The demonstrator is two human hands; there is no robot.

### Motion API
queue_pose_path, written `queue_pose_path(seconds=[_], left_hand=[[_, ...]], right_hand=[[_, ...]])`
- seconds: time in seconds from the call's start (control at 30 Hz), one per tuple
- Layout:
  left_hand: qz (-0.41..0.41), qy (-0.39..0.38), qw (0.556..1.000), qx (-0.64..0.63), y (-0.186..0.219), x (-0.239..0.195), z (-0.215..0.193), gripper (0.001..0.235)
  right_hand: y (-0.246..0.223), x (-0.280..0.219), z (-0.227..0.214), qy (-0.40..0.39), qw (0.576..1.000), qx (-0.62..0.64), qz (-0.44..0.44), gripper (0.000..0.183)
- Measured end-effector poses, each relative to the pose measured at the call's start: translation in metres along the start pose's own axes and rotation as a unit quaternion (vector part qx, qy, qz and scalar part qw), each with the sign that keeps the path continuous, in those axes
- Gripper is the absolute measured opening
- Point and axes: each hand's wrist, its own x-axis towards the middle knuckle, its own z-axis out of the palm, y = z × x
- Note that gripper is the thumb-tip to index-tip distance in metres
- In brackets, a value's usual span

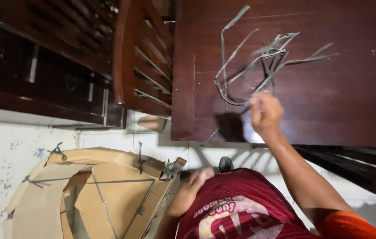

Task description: The person assembles a large, curved cardboard kite by tying black strips to its frame. They repeatedly pick up strips, thread them through the cardboard structure, and secure them with knots.

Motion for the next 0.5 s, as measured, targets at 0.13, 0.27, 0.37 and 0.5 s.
queue_pose_path(seconds=[0.13,0.27,0.37,0.5], left_hand=[[0.042,0.110,0.993,0.016,-0.047,0.118,-0.004,0.061],[0.054,0.162,0.923,-0.345,0.014,0.127,-0.005,0.046],[0.229,0.328,0.913,0.086,0.043,0.049,-0.018,0.040],[0.395,0.413,0.729,0.377,0.031,0.036,-0.061,0.018]], right_hand=[[-0.079,0.002,-0.001,-0.121,0.967,0.180,-0.134,0.033],[-0.112,-0.026,-0.011,-0.264,0.945,0.164,-0.099,0.007],[-0.088,-0.037,-0.012,-0.306,0.931,0.201,0.002,0.009],[-0.042,-0.040,-0.020,-0.327,0.937,0.120,0.021,0.007]])
